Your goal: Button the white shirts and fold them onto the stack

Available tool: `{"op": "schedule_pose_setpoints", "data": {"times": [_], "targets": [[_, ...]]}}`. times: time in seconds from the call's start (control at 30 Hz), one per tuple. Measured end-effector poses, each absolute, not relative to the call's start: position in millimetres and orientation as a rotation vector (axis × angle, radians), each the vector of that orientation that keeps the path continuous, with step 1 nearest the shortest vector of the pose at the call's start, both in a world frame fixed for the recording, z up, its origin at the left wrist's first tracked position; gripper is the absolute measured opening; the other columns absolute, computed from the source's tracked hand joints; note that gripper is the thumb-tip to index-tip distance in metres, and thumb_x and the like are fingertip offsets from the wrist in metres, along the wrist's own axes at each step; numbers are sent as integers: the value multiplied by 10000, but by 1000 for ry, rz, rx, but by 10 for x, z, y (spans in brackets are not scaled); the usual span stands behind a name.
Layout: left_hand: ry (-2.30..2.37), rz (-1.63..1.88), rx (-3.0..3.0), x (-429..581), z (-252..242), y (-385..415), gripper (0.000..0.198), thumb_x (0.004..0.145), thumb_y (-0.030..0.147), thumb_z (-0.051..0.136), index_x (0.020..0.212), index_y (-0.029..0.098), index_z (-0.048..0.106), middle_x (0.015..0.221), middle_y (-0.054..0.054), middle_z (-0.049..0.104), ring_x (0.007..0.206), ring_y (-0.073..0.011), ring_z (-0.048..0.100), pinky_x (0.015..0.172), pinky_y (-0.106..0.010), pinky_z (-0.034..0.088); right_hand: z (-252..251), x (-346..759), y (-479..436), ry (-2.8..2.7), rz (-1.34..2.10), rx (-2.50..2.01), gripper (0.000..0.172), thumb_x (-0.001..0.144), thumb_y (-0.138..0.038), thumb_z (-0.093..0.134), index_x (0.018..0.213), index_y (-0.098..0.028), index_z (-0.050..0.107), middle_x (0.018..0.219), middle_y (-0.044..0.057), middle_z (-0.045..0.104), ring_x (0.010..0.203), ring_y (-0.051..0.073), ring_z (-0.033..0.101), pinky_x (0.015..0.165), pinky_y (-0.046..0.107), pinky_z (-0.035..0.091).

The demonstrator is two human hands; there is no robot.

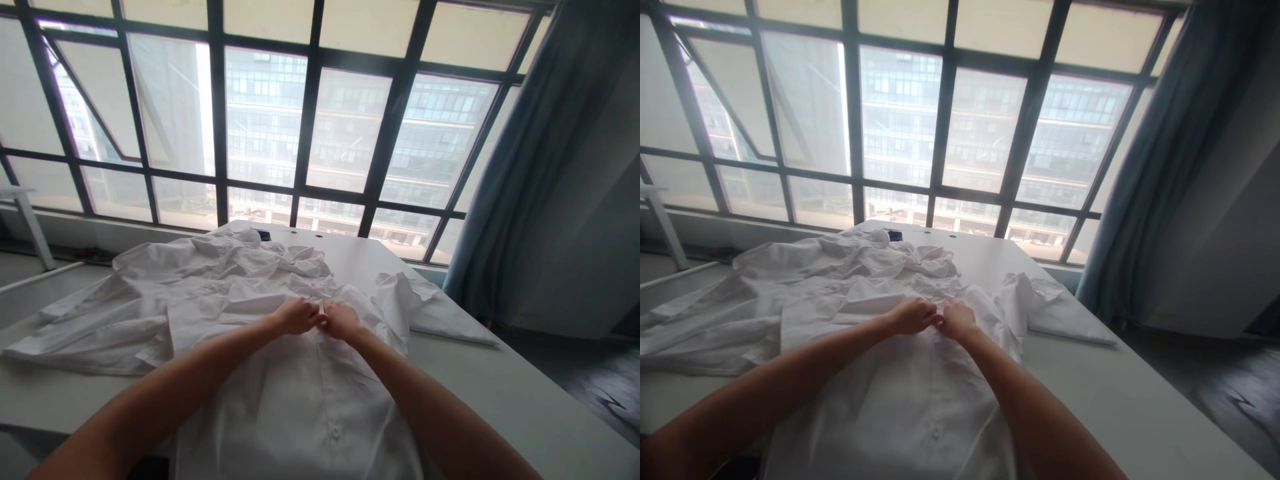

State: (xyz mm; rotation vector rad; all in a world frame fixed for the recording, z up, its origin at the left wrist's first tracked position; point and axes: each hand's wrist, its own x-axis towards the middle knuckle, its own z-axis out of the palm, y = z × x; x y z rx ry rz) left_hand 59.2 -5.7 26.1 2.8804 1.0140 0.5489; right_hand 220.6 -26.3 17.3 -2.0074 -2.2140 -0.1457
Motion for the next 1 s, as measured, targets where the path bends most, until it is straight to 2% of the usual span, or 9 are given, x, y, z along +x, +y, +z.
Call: {"op": "schedule_pose_setpoints", "data": {"times": [0.13, 0.3, 0.5, 0.7, 0.83, 1.0], "targets": [[1144, 539, 2866, 393, 77, 83, 292, 960, 334, 493, 849, 168, 707, 860, -92, 721, 787, -215, 670, 715, -288, 475, 113, 2258, -449, -2138, -148, -1932, 398, 919, -553, 534, 926, -178, 669, 1000, 126, 703, 1041, 265, 609, 786, 304, 438], [1150, 548, 2835, 391, 46, -1, 194, 907, 272, 551, 927, 164, 710, 962, -94, 721, 829, -220, 670, 757, -298, 486, 102, 2264, -418, -2148, 19, -1902, 426, 847, -620, 593, 831, -200, 661, 840, 81, 719, 801, 223, 656, 643, 275, 387], [1162, 578, 2800, 439, 27, 18, 249, 917, 231, 505, 980, 154, 733, 1023, -113, 708, 903, -242, 671, 812, -326, 505, 143, 2123, -345, -2085, 19, -2028, 315, 877, -490, 573, 881, -193, 680, 867, 101, 741, 803, 227, 680, 632, 272, 386], [1188, 577, 2765, 492, 21, -44, 289, 904, 197, 501, 1004, 202, 773, 1030, -98, 702, 983, -244, 662, 907, -344, 500, 184, 2051, -349, -2185, -43, -1979, 203, 888, -323, 544, 912, -173, 679, 907, 133, 741, 816, 235, 686, 662, 276, 399], [1256, 621, 2730, 510, 3, -47, 298, 939, 277, 488, 1024, 179, 756, 1024, -111, 691, 957, -246, 666, 891, -347, 506, 129, 2136, -311, -2122, 46, -1830, 150, 870, -267, 540, 835, -173, 652, 804, 83, 716, 730, 192, 642, 656, 261, 392], [1240, 751, 2645, 505, -17, -22, 267, 946, 303, 508, 963, 167, 738, 978, -90, 689, 898, -219, 667, 849, -303, 503, 30, 2304, -249, -2048, 401, -1386, 167, 856, -290, 495, 757, -182, 576, 691, 3, 623, 649, 143, 542, 635, 239, 410]]}}
